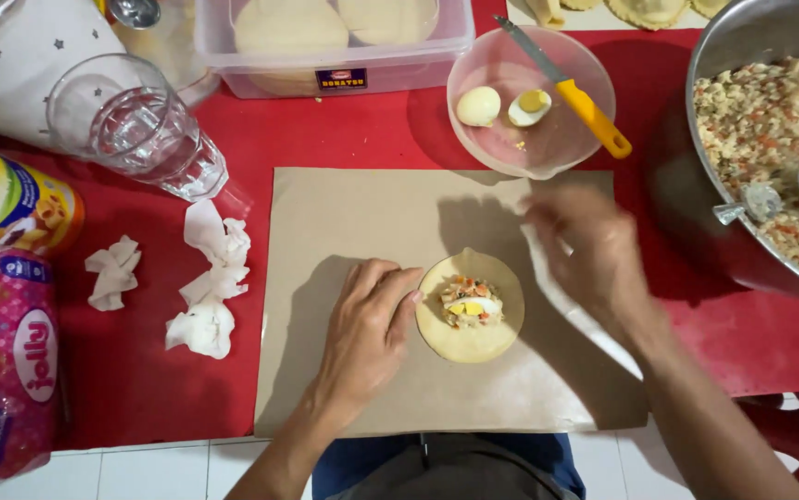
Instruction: The person prepares dumplings by placing a circular dough wrapper on a mat, adding a spoonful of mixed filling, and placing a slice of boiled egg on top. They then fold and seal the wrapper around the filling to form a dumpling, repeating the process for multiple items.
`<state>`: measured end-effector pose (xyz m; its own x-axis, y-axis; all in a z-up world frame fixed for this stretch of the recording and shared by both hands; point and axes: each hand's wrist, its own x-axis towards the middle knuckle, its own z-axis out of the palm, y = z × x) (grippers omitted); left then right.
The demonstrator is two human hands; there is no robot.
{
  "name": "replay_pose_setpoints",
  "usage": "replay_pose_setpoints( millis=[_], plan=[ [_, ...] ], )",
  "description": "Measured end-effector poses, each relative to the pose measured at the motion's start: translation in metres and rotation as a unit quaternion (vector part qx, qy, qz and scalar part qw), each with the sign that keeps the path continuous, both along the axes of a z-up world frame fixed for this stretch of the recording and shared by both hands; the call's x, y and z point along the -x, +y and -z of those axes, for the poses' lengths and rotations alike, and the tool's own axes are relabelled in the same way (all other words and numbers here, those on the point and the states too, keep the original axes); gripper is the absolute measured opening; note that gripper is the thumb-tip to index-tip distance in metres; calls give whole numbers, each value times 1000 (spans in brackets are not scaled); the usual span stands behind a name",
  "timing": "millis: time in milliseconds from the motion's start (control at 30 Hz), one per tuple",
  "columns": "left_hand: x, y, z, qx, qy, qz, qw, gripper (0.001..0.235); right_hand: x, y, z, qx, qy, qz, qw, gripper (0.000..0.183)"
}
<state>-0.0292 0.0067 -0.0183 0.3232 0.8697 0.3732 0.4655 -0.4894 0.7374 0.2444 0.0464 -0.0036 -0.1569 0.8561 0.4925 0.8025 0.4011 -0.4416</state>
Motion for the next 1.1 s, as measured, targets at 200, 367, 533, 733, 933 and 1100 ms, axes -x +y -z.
replay_pose_setpoints(
  millis=[200, 367, 533, 733, 933, 1100],
  plan=[
    [-19, 25, 8, 59, 1, 59, 997, 23, 26, -16, 20, 206, 51, -64, 975, 27],
    [-25, 38, 5, 117, 56, 89, 987, 29, 30, 2, 15, 332, 25, 8, 943, 15],
    [-27, 51, 5, 139, 78, 115, 980, 30, 33, 9, 9, 369, -18, 7, 929, 10],
    [-38, 76, 22, 126, 107, 167, 972, 18, 24, 14, 9, 412, 27, -29, 910, 10],
    [-37, 76, 4, 179, 36, 193, 964, 5, 27, 9, -19, 410, 128, -92, 899, 16],
    [-35, 76, 4, 305, -14, 187, 934, 9, 13, 6, 4, 406, 119, -88, 902, 5]
  ],
)
